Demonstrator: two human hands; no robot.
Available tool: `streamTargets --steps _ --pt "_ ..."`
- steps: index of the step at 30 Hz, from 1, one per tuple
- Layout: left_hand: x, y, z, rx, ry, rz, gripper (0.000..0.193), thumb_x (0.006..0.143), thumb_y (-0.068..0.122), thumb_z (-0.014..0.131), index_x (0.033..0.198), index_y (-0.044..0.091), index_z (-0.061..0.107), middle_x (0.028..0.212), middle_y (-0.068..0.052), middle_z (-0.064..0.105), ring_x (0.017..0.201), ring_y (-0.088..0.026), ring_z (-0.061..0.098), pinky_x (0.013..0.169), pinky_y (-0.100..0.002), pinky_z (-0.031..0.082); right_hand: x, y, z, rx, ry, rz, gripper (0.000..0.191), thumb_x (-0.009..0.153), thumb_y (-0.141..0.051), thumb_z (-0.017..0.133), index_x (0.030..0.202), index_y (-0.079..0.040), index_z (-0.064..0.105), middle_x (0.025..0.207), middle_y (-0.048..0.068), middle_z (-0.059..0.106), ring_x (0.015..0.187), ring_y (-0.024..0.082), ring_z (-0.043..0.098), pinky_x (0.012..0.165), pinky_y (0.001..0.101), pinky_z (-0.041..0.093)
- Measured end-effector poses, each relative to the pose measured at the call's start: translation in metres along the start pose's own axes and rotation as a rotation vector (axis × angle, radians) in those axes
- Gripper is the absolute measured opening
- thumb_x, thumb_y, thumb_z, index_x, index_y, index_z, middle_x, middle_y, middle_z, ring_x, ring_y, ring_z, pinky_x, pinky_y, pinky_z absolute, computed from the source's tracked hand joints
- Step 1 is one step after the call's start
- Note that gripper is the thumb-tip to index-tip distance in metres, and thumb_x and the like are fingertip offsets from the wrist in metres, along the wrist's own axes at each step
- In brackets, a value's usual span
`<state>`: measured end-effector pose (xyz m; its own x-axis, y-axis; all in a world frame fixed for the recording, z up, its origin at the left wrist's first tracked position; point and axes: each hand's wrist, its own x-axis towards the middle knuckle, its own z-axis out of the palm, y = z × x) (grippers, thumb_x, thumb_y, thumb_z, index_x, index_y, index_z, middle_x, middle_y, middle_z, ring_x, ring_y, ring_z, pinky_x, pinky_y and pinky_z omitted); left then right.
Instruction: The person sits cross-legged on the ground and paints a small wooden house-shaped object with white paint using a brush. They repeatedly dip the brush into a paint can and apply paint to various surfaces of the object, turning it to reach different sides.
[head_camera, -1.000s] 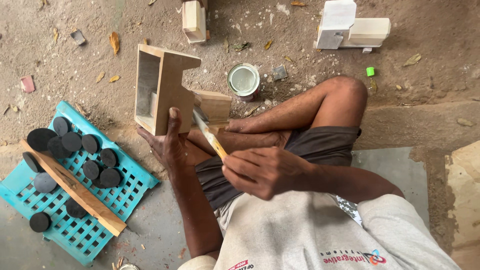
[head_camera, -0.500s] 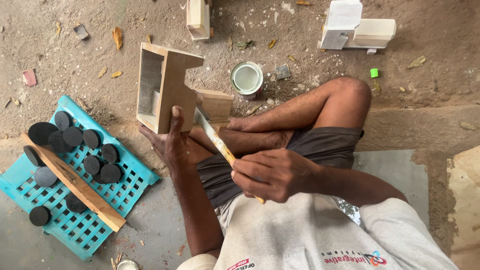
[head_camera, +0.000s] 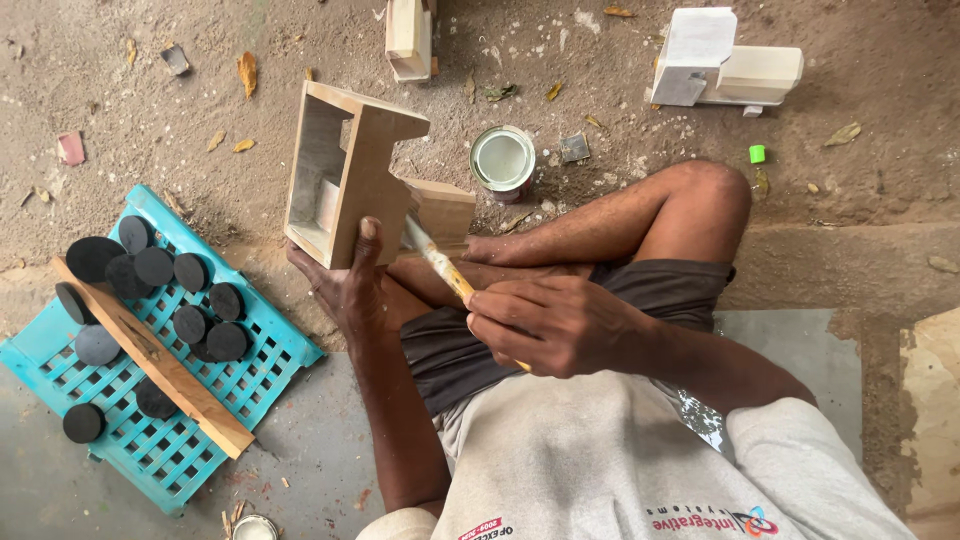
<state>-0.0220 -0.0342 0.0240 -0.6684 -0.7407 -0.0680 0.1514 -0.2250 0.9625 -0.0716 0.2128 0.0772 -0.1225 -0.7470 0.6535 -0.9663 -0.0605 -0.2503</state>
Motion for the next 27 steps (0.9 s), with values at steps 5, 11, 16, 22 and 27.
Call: streamTargets --steps 5,11,16,22,27 --pt "-0.001 -0.001 -0.002 -0.018 -0.001 0.015 0.102 0.082 0.017 0.091 0.156 0.005 0.023 0.141 -0.022 0.051 0.128 -0.03 0.056 0.106 -0.041 0.051 -0.008 -0.004 0.003 -0.034 0.038 -0.024 0.029 0.093 -0.017 0.08 0.112 0.001 0.069 0.113 0.015 0.07 0.102 0.024 0.073 0.08 0.0304 0.067" --pt "-0.001 -0.002 -0.004 -0.048 -0.041 0.047 0.103 0.082 0.017 0.091 0.155 0.005 0.021 0.141 -0.023 0.049 0.132 -0.031 0.055 0.112 -0.043 0.051 -0.027 -0.015 -0.019 -0.032 0.2 -0.004 0.021 0.094 -0.011 0.078 0.107 0.002 0.067 0.107 0.015 0.07 0.102 0.024 0.075 0.081 0.0301 0.066" --pt "-0.002 0.001 -0.001 -0.069 -0.06 0.051 0.102 0.082 0.016 0.091 0.155 0.005 0.02 0.142 -0.022 0.048 0.132 -0.031 0.054 0.111 -0.042 0.049 -0.017 -0.003 -0.029 0.004 0.212 0.106 0.018 0.092 -0.006 0.076 0.106 0.001 0.067 0.106 0.013 0.071 0.1 0.022 0.076 0.08 0.0307 0.067" --pt "-0.007 0.004 -0.002 -0.029 -0.05 0.021 0.103 0.08 0.014 0.09 0.155 0.006 0.021 0.139 -0.021 0.05 0.129 -0.03 0.055 0.109 -0.042 0.05 0.0 -0.003 -0.044 0.047 0.159 0.139 0.021 0.091 -0.006 0.076 0.109 0.002 0.065 0.107 0.014 0.071 0.097 0.023 0.076 0.081 0.0343 0.069" --pt "-0.007 0.004 -0.003 -0.036 -0.076 0.053 0.097 0.084 0.01 0.089 0.156 0.004 0.025 0.139 -0.019 0.051 0.131 -0.029 0.054 0.113 -0.042 0.048 -0.002 -0.005 -0.058 0.055 0.265 0.158 0.023 0.086 -0.007 0.074 0.105 0.001 0.066 0.105 0.016 0.072 0.092 0.021 0.076 0.075 0.0312 0.067"
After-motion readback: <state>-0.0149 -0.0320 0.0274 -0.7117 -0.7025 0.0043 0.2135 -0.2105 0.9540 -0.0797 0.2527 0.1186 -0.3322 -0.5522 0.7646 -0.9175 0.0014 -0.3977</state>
